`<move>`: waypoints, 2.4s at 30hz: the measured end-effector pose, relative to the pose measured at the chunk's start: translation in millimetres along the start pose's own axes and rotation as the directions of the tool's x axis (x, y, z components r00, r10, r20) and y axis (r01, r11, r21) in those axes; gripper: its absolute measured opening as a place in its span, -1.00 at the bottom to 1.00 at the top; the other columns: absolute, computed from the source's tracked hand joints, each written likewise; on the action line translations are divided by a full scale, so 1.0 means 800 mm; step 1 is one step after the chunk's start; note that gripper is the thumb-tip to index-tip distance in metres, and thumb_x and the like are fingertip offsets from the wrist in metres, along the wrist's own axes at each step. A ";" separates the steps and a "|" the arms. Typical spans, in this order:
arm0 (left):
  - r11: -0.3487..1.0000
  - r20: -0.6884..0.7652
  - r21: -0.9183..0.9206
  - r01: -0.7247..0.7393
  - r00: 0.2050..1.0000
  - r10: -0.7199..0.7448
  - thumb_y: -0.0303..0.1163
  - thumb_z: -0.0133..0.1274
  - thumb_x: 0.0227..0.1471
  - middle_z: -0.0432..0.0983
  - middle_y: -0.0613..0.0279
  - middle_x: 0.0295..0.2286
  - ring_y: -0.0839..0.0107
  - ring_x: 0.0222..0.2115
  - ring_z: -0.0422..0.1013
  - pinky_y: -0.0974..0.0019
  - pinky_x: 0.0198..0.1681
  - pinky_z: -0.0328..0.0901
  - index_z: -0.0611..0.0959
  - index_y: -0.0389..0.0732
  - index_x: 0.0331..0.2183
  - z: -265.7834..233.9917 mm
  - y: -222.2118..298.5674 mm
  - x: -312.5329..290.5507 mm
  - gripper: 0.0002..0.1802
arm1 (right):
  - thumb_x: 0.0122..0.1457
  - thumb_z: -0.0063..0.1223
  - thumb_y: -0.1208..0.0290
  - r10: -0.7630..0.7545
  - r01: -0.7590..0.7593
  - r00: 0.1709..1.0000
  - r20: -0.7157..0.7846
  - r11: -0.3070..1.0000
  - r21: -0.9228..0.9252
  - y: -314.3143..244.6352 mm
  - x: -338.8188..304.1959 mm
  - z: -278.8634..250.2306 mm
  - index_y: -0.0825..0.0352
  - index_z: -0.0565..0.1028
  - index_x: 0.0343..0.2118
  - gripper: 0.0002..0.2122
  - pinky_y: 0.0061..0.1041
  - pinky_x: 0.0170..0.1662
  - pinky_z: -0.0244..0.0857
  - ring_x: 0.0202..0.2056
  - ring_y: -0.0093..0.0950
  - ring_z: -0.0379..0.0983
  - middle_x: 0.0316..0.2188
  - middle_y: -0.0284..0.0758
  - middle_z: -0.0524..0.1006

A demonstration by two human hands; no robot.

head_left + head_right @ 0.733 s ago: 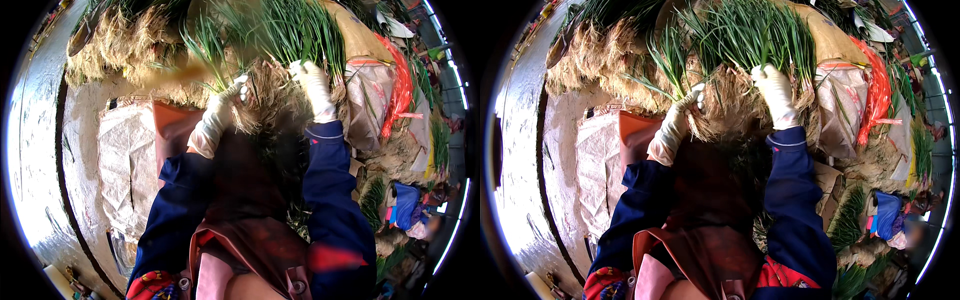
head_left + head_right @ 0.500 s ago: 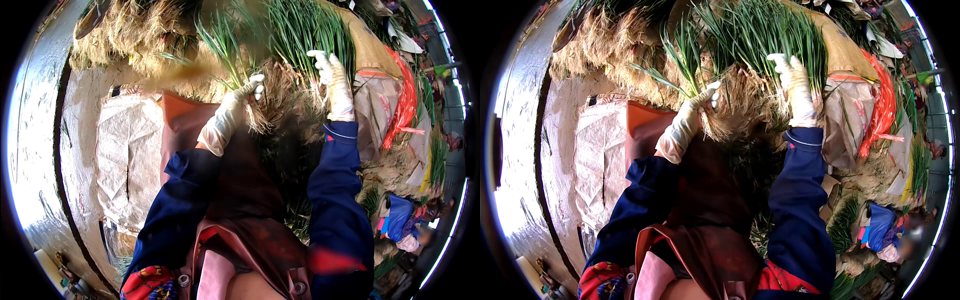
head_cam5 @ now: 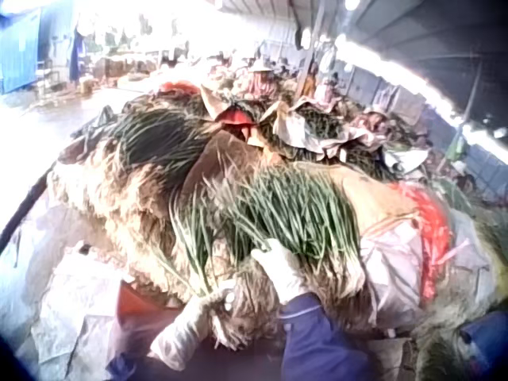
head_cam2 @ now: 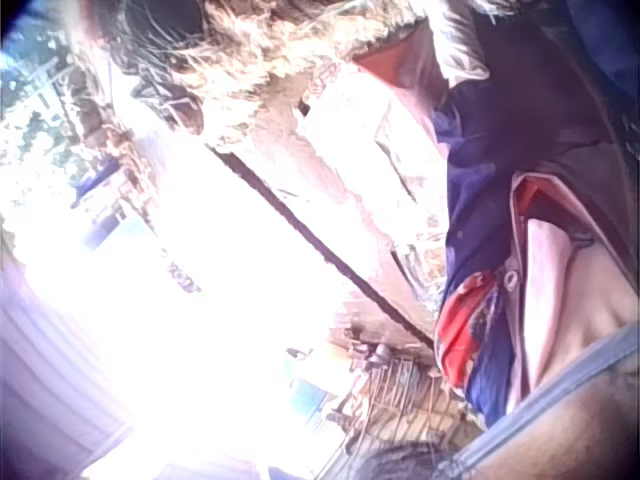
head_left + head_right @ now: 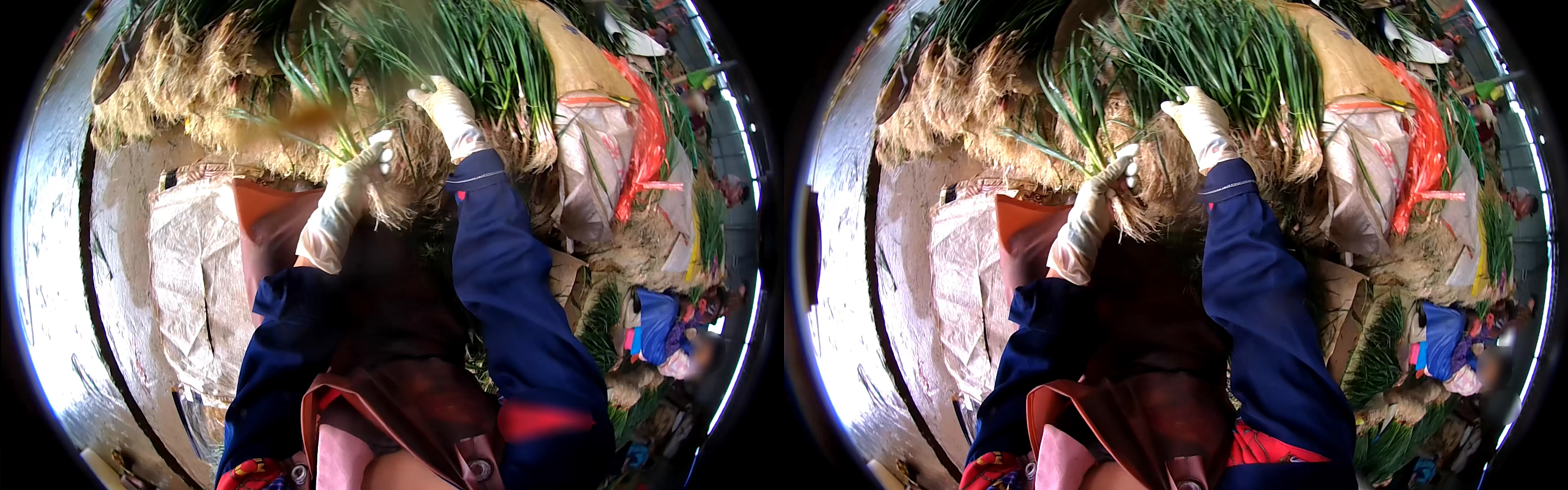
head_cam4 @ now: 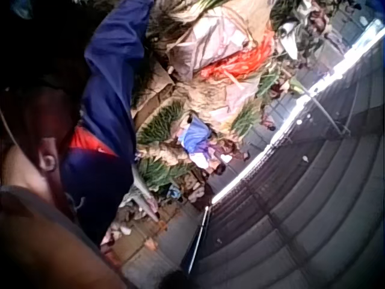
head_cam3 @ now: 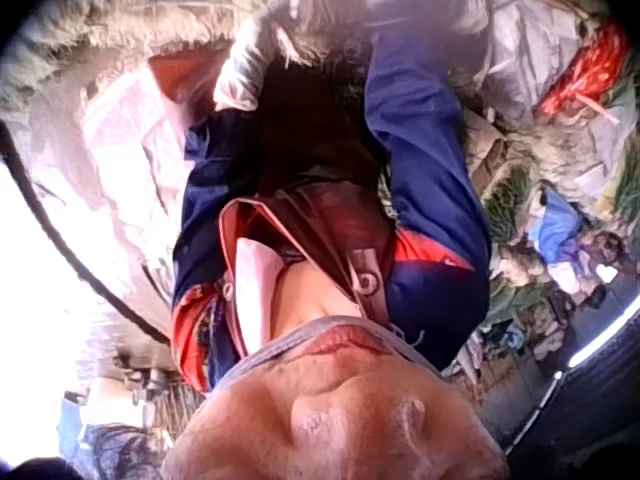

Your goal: The person bundles chives by hand, ties them with a red string, and then clears the workspace before gathering more chives from a large pile to continue cleaning and bundling.

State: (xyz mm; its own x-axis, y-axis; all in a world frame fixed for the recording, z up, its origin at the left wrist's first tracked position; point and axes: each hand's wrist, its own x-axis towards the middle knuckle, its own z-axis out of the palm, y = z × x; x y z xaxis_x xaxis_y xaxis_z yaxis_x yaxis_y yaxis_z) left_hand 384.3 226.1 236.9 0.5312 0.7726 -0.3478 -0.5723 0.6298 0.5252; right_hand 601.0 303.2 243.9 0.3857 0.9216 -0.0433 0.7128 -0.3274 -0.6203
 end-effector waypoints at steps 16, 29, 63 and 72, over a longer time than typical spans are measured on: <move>0.970 0.056 0.219 -0.103 0.994 0.093 -0.26 0.06 0.01 0.50 0.22 -0.31 0.46 -0.24 0.36 0.40 -0.14 0.23 0.44 -0.31 -0.05 0.022 -0.001 -0.012 -0.51 | -0.02 0.05 -0.06 0.097 -0.147 0.971 -0.219 0.964 -0.224 0.098 -0.016 -0.188 0.13 0.52 -0.30 -0.64 -0.37 -0.24 0.32 -0.27 -0.37 0.48 -0.32 -0.35 0.56; 0.994 0.155 0.057 -0.098 0.984 0.089 -0.32 0.03 0.03 0.46 0.28 -0.36 0.46 -0.36 0.38 0.43 -0.30 0.31 0.46 -0.30 -0.08 0.022 -0.006 -0.004 -0.59 | -0.03 0.17 0.27 0.011 0.025 0.714 0.700 0.999 -0.042 0.098 -0.225 -0.245 0.27 0.54 -0.47 -0.82 -0.55 -0.31 0.28 -0.43 -0.52 0.44 -0.57 -0.40 0.51; 0.928 0.356 -0.131 0.349 0.890 -0.285 -0.46 -0.07 0.08 0.52 0.17 -0.37 0.45 -0.41 0.46 0.46 -0.31 0.37 0.51 -0.40 -0.22 0.025 -0.054 -0.016 -0.76 | 0.08 0.06 0.39 -0.114 -0.203 0.942 0.315 0.553 0.808 0.040 -0.144 -0.037 0.32 0.48 -0.42 -0.88 -0.69 -0.50 0.27 -0.62 -0.68 0.30 -0.59 -0.46 0.46; 0.925 0.285 0.064 0.373 0.882 -0.376 -0.37 -0.03 0.07 0.48 0.34 -0.48 0.59 -0.50 0.39 0.53 -0.40 0.30 0.55 -0.33 -0.25 0.032 -0.035 -0.043 -0.76 | 0.12 0.00 0.42 -0.179 0.029 0.976 0.123 0.668 0.743 0.094 -0.150 -0.118 0.29 0.48 -0.42 -0.92 -0.68 -0.41 0.23 -0.49 -0.66 0.36 -0.53 -0.44 0.49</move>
State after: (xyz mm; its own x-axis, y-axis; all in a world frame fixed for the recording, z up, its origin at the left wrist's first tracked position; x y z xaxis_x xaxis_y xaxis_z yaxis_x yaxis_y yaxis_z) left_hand 397.8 179.7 254.0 0.8613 0.4220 -0.2829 -0.2910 0.8662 0.4062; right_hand 663.9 148.2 276.6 0.1767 0.9839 -0.0273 0.0521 -0.0371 -0.9980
